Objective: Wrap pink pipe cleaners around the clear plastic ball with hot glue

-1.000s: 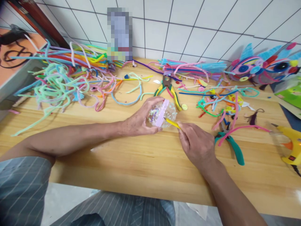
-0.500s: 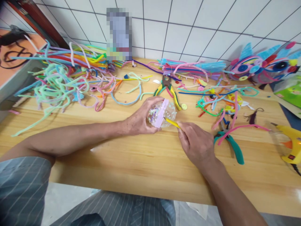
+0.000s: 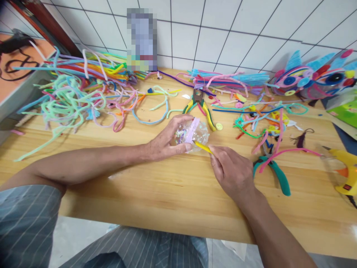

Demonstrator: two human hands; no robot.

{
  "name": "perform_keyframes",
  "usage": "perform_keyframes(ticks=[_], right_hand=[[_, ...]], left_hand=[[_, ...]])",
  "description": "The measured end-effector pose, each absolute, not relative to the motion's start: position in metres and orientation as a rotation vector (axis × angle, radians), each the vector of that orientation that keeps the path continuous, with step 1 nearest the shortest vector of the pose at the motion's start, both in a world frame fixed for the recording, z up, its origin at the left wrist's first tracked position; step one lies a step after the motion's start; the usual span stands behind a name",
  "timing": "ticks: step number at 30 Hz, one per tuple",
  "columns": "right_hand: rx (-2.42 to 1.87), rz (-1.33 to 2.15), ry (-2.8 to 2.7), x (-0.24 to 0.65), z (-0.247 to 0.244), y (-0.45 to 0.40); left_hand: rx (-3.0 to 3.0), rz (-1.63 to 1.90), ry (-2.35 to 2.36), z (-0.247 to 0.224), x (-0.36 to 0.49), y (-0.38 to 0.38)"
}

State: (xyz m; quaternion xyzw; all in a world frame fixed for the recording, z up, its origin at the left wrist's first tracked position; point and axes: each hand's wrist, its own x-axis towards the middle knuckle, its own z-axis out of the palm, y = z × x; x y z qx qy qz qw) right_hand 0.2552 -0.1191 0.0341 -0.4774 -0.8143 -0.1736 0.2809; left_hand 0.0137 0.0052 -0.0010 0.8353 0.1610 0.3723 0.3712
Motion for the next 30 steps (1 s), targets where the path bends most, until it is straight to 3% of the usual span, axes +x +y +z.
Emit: perform_keyframes(ticks=[30], right_hand=[[-1.249,-0.523,-2.223,0.2576,0.0306,-0.1197]], left_hand=[[2.033,1.010,0.437,-0.0074,0.0204,0.0025]])
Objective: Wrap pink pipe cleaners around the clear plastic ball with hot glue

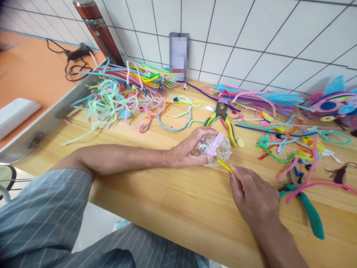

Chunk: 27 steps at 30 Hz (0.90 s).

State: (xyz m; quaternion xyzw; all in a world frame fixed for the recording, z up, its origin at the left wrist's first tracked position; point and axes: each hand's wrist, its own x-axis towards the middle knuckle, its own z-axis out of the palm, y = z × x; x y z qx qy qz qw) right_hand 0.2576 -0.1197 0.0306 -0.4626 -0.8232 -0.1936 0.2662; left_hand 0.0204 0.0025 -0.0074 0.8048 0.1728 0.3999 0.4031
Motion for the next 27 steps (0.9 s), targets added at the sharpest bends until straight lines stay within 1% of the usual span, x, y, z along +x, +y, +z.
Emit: perform_keyframes(ticks=[7,14,21,27], right_hand=[[-1.254,-0.545,-2.234,0.2594,0.0296,-0.1193],[-1.345,-0.533,-2.271,0.2643,0.0253,-0.1235],[-1.343,-0.505,-2.261,0.2624,0.0262,-0.1241],[-1.309,-0.561,-2.263,0.2613,0.0272,-0.1231]], left_hand=[[2.020,1.067,0.367,-0.0101,0.0215,0.0034],[2.045,1.078,0.375,-0.0084,0.0206,0.0030],[2.023,1.089,0.369,-0.0095,0.0217,0.0026],[2.030,1.078,0.370,-0.0088,0.0208,0.0025]])
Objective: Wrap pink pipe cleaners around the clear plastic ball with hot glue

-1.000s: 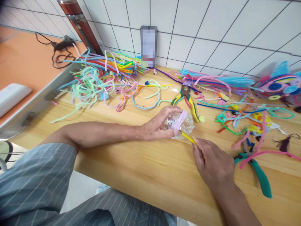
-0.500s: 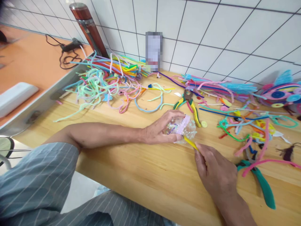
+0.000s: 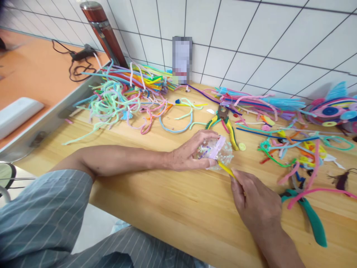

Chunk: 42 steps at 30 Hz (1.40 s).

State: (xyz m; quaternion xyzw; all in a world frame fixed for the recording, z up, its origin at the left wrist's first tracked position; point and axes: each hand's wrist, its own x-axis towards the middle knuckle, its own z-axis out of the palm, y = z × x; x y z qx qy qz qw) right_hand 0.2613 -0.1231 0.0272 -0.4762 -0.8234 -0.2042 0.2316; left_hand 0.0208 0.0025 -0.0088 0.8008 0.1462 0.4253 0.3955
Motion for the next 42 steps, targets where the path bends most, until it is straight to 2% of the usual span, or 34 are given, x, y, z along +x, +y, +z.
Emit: perform_keyframes(ticks=[42], right_hand=[[-1.255,-0.461,-2.202,0.2523,0.0310,-0.1218]], left_hand=[[1.980,1.008,0.439,-0.0012,0.0180,-0.0013]])
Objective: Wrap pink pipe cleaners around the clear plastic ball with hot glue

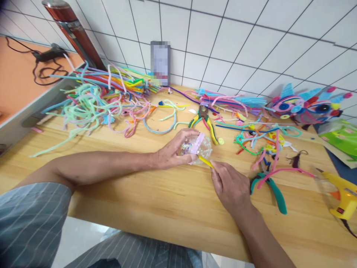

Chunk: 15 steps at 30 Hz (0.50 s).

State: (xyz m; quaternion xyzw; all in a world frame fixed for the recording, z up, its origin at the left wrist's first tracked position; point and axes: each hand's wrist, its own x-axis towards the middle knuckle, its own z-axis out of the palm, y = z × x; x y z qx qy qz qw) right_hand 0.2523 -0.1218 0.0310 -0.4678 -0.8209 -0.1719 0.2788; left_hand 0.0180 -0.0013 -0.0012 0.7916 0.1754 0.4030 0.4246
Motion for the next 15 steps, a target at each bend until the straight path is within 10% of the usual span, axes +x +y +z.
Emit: perform_keyframes(ticks=[15], right_hand=[[-1.256,-0.472,-2.204,0.2533,0.0298,-0.1226]], left_hand=[[2.028,1.047,0.403,-0.0016,0.0183,-0.0012]])
